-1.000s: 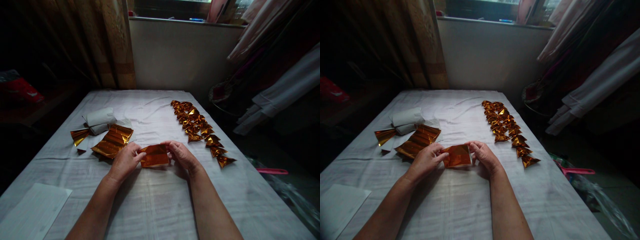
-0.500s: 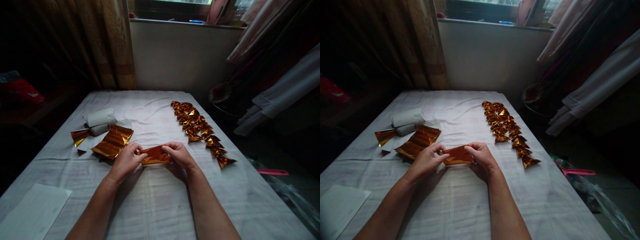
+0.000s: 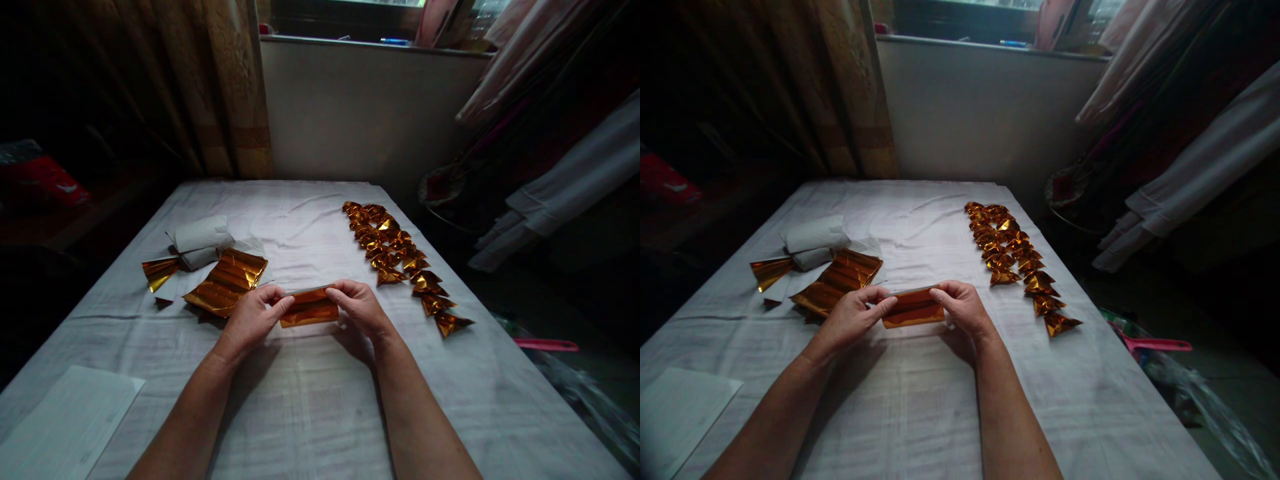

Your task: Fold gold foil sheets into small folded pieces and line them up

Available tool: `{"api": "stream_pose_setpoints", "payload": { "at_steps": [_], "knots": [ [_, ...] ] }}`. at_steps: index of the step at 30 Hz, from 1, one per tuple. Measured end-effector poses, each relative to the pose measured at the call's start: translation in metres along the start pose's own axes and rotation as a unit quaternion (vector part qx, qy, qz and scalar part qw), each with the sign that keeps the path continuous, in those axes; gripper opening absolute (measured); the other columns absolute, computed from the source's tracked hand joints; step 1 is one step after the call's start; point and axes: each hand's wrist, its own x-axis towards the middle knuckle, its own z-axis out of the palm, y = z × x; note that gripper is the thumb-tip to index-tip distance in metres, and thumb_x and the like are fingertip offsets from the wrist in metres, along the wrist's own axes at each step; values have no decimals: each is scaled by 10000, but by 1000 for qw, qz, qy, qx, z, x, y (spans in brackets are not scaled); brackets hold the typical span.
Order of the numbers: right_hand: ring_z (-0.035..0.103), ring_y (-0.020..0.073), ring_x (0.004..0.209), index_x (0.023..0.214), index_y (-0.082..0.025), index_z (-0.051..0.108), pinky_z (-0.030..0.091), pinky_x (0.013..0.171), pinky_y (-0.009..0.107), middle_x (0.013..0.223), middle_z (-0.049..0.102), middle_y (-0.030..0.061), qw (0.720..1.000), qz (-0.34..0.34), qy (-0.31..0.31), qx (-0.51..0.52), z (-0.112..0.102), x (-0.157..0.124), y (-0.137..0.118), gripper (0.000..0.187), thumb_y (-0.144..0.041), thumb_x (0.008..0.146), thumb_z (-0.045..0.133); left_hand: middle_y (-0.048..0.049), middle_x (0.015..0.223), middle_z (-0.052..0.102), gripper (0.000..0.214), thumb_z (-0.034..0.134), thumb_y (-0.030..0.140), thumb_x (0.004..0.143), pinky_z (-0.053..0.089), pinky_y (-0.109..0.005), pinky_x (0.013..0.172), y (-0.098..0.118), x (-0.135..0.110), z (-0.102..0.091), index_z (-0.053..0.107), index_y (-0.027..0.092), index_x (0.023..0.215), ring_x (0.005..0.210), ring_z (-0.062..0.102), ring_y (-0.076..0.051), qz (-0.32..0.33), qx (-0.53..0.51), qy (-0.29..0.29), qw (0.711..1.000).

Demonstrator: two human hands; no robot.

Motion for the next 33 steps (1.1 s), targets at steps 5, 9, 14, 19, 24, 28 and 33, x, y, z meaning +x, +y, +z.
{"api": "stream_pose_setpoints", "payload": {
  "at_steps": [5, 9, 14, 19, 24, 28, 33],
  "knots": [
    [504, 125, 586, 624, -198, 694, 451, 560, 261, 597, 600, -8, 1000, 2, 5, -14, 1, 0, -2, 442, -630, 588, 784, 2, 649, 630, 343, 560, 495, 767, 412, -235, 588, 4, 1, -1, 656, 180, 671, 623, 562, -149, -5, -9, 6, 1000],
    [492, 116, 586, 632, -199, 696, 439, 572, 258, 605, 594, -10, 1000, 2, -1, -14, 1, 0, -2, 428, -618, 606, 778, 2, 646, 622, 354, 559, 510, 767, 404, -243, 593, 3, 1, -2, 661, 184, 673, 636, 564, -157, -8, 5, 9, 1000],
    [542, 131, 642, 676, -209, 714, 472, 640, 272, 667, 625, 0, 1000, -3, 5, -1, 2, 1, -2, 376, -568, 599, 794, 0, 648, 634, 355, 557, 509, 772, 400, -242, 591, 2, 0, -3, 673, 185, 683, 636, 566, -157, -9, 11, 12, 1000],
    [551, 146, 658, 662, -216, 709, 485, 661, 291, 673, 634, 6, 1000, -9, 14, 3, 2, 1, -2, 375, -574, 590, 793, 0, 643, 634, 358, 558, 517, 773, 397, -242, 586, 1, 0, -3, 678, 188, 697, 637, 564, -159, -8, 9, 12, 1000],
    [527, 139, 615, 653, -215, 698, 469, 616, 282, 610, 591, -9, 1000, -5, 9, -14, 1, 0, -3, 407, -613, 605, 768, -1, 644, 638, 344, 561, 506, 768, 390, -240, 580, 0, 0, -2, 669, 192, 680, 648, 565, -161, -8, 12, 15, 1000],
    [524, 136, 606, 635, -209, 695, 464, 594, 271, 606, 592, -6, 1000, -10, 13, -17, 2, 0, -4, 439, -640, 591, 766, 2, 631, 634, 334, 568, 498, 767, 391, -239, 580, -1, 1, -2, 669, 193, 674, 656, 571, -164, -8, 13, 18, 1000],
    [470, 112, 508, 654, -204, 688, 389, 455, 231, 555, 547, -18, 1000, 12, 6, -9, 3, -2, -2, 444, -642, 613, 755, -1, 629, 638, 332, 572, 492, 770, 405, -244, 592, -1, 1, -2, 668, 191, 670, 658, 581, -168, -8, 10, 17, 1000]
  ]
}}
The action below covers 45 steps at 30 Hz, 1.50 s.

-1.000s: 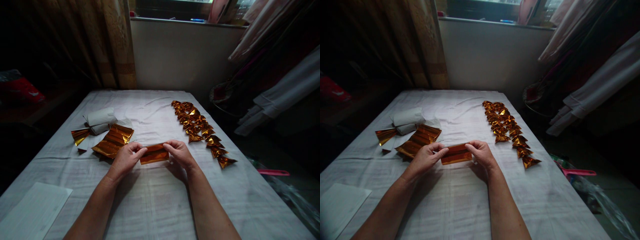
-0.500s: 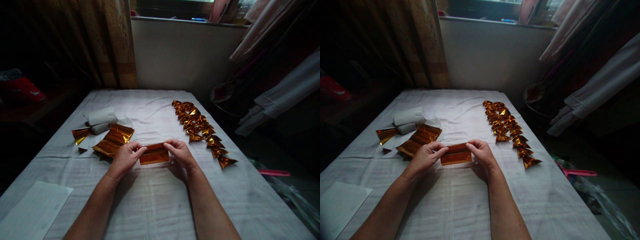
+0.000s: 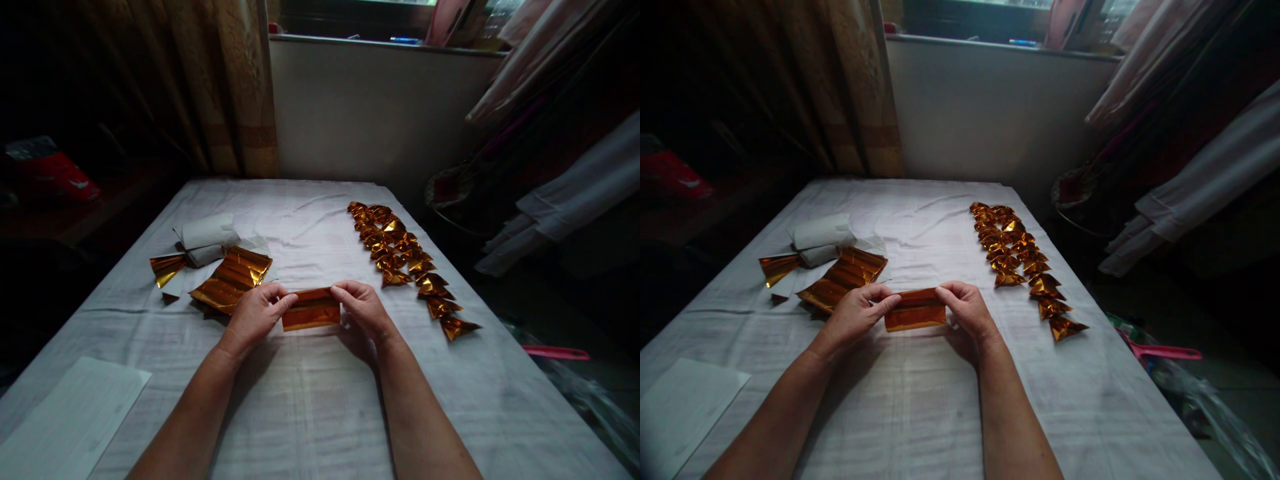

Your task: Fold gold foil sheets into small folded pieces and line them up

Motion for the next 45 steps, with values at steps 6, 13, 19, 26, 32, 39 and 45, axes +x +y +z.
{"api": "stream_pose_setpoints", "payload": {
  "at_steps": [6, 13, 19, 26, 32, 39, 45],
  "knots": [
    [474, 108, 515, 653, -194, 686, 382, 462, 224, 567, 559, -14, 999, -16, 0, -28, 0, 1, 3, 442, -634, 643, 734, 9, 626, 649, 312, 574, 467, 779, 420, -247, 627, 2, 0, 0, 653, 195, 647, 661, 593, -166, 0, 16, -1, 1000],
    [549, 155, 591, 654, -199, 691, 434, 577, 267, 599, 621, 5, 991, -47, 7, -122, 3, 4, 13, 377, -566, 732, 657, 12, 664, 663, 261, 600, 401, 817, 424, -254, 659, -8, 2, 6, 656, 210, 648, 678, 613, -165, -3, 67, 17, 998],
    [644, 201, 712, 752, -263, 745, 418, 658, 282, 748, 739, 29, 940, -82, 57, -327, 11, 3, 21, 240, -418, 838, 583, -28, 825, 698, 226, 602, 344, 867, 434, -311, 800, -20, 3, 17, 640, 212, 688, 856, 607, -210, 28, 194, 48, 979],
    [635, 195, 791, 835, -262, 734, 370, 667, 279, 863, 741, 44, 865, -96, 64, -488, 18, 1, 21, 222, -369, 898, 551, -74, 1029, 687, 151, 601, 306, 890, 408, -380, 871, -27, 0, 31, 606, 210, 774, 1012, 574, -265, 54, 300, 90, 948],
    [593, 171, 785, 847, -233, 689, 355, 669, 265, 851, 695, 23, 851, -95, 78, -511, 21, 2, 22, 100, -281, 856, 602, -84, 1102, 656, 162, 654, 277, 859, 417, -389, 880, -30, -1, 38, 620, 208, 1002, 1039, 570, -272, 47, 298, 128, 945],
    [569, 177, 893, 948, -233, 676, 361, 686, 261, 1005, 649, 43, 814, -113, 68, -566, 28, -1, 13, 112, -226, 882, 586, -31, 985, 674, 71, 654, 302, 870, 402, -394, 853, -28, 1, 34, 707, 262, 843, 997, 559, -253, 88, 323, 83, 939],
    [552, 177, 845, 904, -266, 699, 309, 643, 281, 934, 656, 28, 772, -102, 6, -628, 31, -2, 8, 139, -268, 919, 561, -40, 953, 679, 109, 655, 336, 862, 360, -416, 878, -19, -4, 30, 704, 241, 844, 975, 547, -249, 104, 342, 69, 931]
  ]
}}
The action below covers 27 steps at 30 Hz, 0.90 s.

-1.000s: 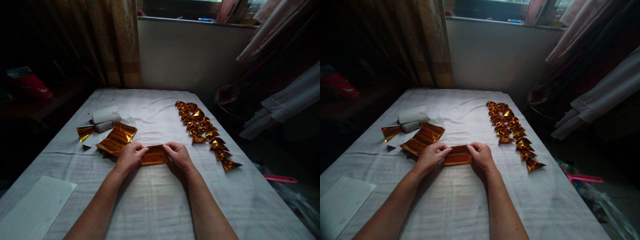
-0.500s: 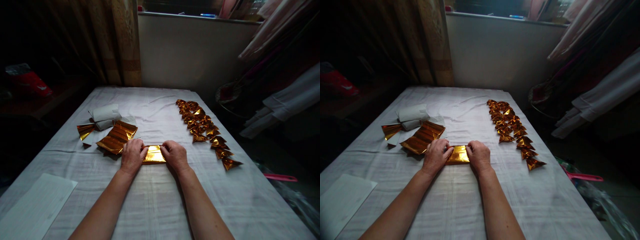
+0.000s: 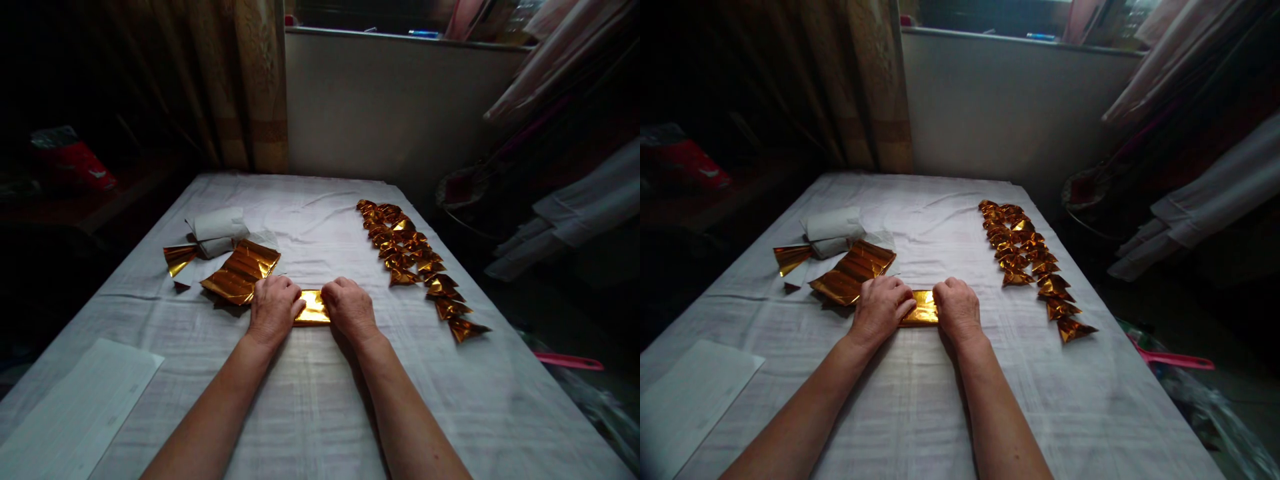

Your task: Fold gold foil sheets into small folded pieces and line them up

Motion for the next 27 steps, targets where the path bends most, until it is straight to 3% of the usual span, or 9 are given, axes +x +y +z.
{"api": "stream_pose_setpoints", "payload": {
  "at_steps": [14, 27],
  "knots": [
    [559, 199, 844, 873, -211, 689, 323, 710, 307, 891, 672, 61, 998, -31, 35, -31, 6, -5, -8, 168, -289, 926, 550, -57, 976, 670, 169, 684, 376, 844, 366, -413, 885, 5, -1, -1, 676, 213, 889, 1003, 553, -265, -7, 25, -36, 999],
    [560, 225, 938, 902, -206, 674, 367, 798, 319, 970, 667, 67, 990, -98, 89, 53, 17, -28, -3, 173, -377, 881, 654, -64, 983, 671, 157, 634, 361, 887, 362, -394, 854, 5, -4, 0, 656, 207, 905, 973, 571, -255, -8, 23, -32, 999]
  ]
}}
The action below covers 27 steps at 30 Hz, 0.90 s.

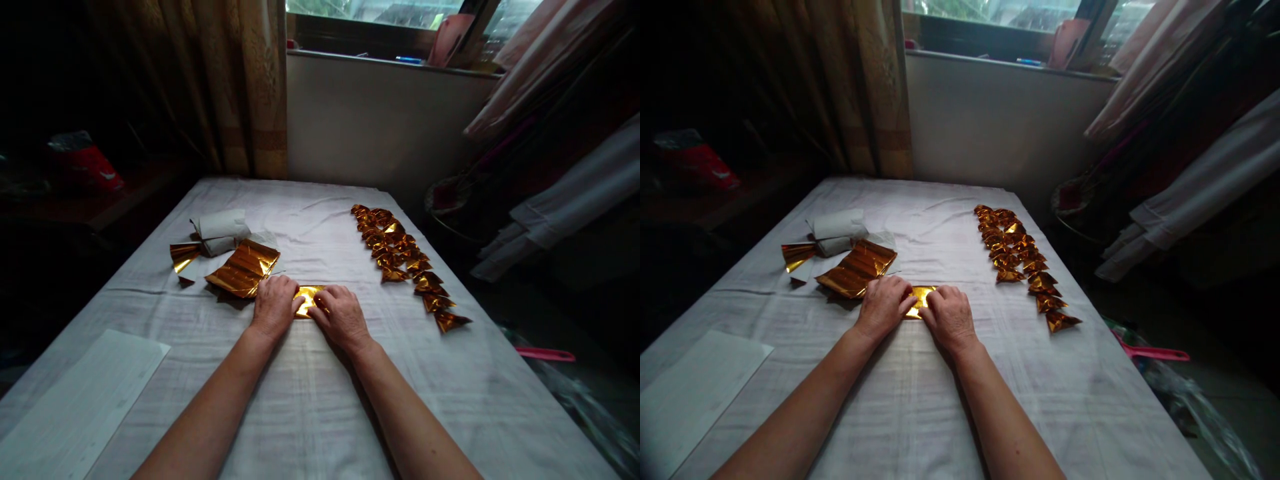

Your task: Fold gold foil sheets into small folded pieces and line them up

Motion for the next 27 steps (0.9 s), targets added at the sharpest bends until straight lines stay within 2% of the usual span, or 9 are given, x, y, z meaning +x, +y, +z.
{"api": "stream_pose_setpoints", "payload": {
  "at_steps": [5, 9, 14, 20, 27],
  "knots": [
    [554, 224, 991, 973, -229, 676, 371, 856, 338, 1032, 661, 59, 999, 7, 9, 40, 2, -9, 0, 174, -374, 879, 650, -59, 1005, 662, 176, 636, 377, 881, 366, -387, 860, -1, -5, 3, 637, 212, 942, 984, 562, -253, 9, -5, 4, 1000],
    [561, 224, 1023, 1005, -236, 684, 376, 887, 350, 1083, 661, 59, 998, 35, 3, 58, 4, -12, -2, 199, -383, 876, 645, -80, 1060, 641, 291, 647, 454, 849, 376, -402, 894, 0, -12, 5, 608, 208, 1000, 1026, 543, -269, 16, -12, 17, 1000],
    [565, 224, 1076, 1006, -253, 707, 391, 929, 362, 1145, 659, 59, 993, 72, 2, 89, 4, -14, -2, 184, -358, 869, 642, -82, 1119, 622, 335, 640, 451, 839, 374, -412, 959, -1, -19, 7, 583, 204, 1058, 1090, 528, -272, 16, -40, 17, 999],
    [577, 211, 1125, 979, -262, 734, 422, 978, 371, 1172, 677, 44, 989, 59, 0, 136, 8, -16, 8, 181, -207, 856, 613, -70, 1217, 596, 371, 651, 419, 821, 357, -417, 1016, -9, -22, 9, 575, 223, 1127, 1168, 505, -262, 31, -83, -2, 996],
    [609, 201, 1111, 980, -246, 750, 458, 994, 371, 1158, 696, 63, 982, 21, -4, 186, 9, -15, 19, 210, -172, 876, 584, -77, 1320, 557, 394, 629, 384, 829, 356, -447, 1046, -20, -18, 0, 591, 243, 1194, 1233, 481, -275, 50, -105, -68, 991]
  ]
}}
